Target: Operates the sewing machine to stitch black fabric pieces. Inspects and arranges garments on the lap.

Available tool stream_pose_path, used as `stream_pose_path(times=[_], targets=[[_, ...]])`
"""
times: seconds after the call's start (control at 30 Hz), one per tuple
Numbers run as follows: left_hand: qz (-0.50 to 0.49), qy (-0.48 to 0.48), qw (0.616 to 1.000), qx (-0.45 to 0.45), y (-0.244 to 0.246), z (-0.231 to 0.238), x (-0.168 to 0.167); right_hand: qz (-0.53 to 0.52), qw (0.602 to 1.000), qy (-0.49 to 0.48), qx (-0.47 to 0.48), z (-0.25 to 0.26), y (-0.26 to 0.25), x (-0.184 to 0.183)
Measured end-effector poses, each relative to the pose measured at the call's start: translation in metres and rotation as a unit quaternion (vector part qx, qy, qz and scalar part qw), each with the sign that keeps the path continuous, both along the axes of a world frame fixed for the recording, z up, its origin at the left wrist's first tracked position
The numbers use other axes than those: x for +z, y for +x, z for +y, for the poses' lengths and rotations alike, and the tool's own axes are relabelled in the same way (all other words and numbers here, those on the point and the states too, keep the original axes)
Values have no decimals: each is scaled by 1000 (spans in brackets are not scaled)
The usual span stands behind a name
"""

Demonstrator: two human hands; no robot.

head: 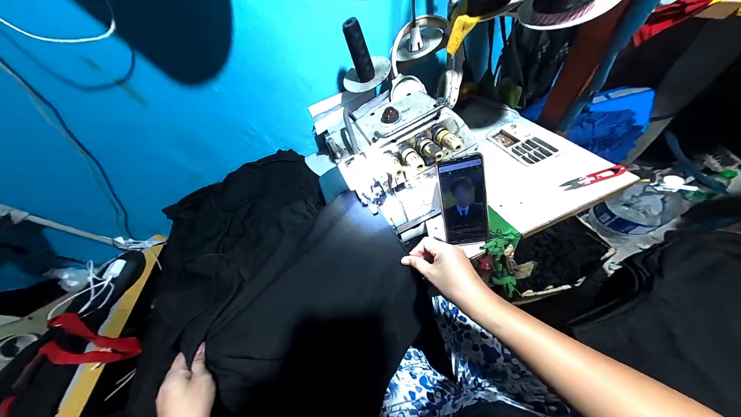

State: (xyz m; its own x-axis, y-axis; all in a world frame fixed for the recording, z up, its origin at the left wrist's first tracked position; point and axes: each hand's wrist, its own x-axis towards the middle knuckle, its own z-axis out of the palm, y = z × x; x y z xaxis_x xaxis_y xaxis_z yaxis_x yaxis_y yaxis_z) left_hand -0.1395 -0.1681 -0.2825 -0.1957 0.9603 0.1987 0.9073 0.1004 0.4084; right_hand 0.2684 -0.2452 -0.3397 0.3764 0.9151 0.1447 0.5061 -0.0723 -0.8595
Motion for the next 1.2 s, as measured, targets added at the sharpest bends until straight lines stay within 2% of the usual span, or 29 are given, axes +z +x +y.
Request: stream_pose_path(times=[0.03, 0.1, 0.2, 0.33, 0.43, 0.63, 0.97, 1.1, 1.2], targets=[[2, -20, 1000, 2, -2, 0, -1, -45, 999, 17, -14, -3, -4, 2], [4, -34, 999, 4, -7, 0, -3, -51, 998, 26, -15, -10, -10, 11], [3, -34, 999, 14, -12, 0, 0, 55, 997, -47, 37, -8, -3, 24], [-8, -32, 999, 16, -7, 2, 7, 115, 974, -63, 184, 9, 18, -1], [2, -31, 999, 12, -13, 4, 16, 221, 940, -91, 243, 7, 25, -9], [-12, -38, 999, 26, -20, 6, 35, 281, 937, -100, 184, -16, 25, -13], [22, 6, 999, 39, -11, 23, 58, 246, 957, -82, 132, -15, 16, -8], [21, 57, 998, -16, -5, 51, 63, 235, 957, -20, 171, 1, 13, -14], [15, 95, 992, -78, -4, 50, 62, 259, 936, -54, 232, 2, 13, -9]])
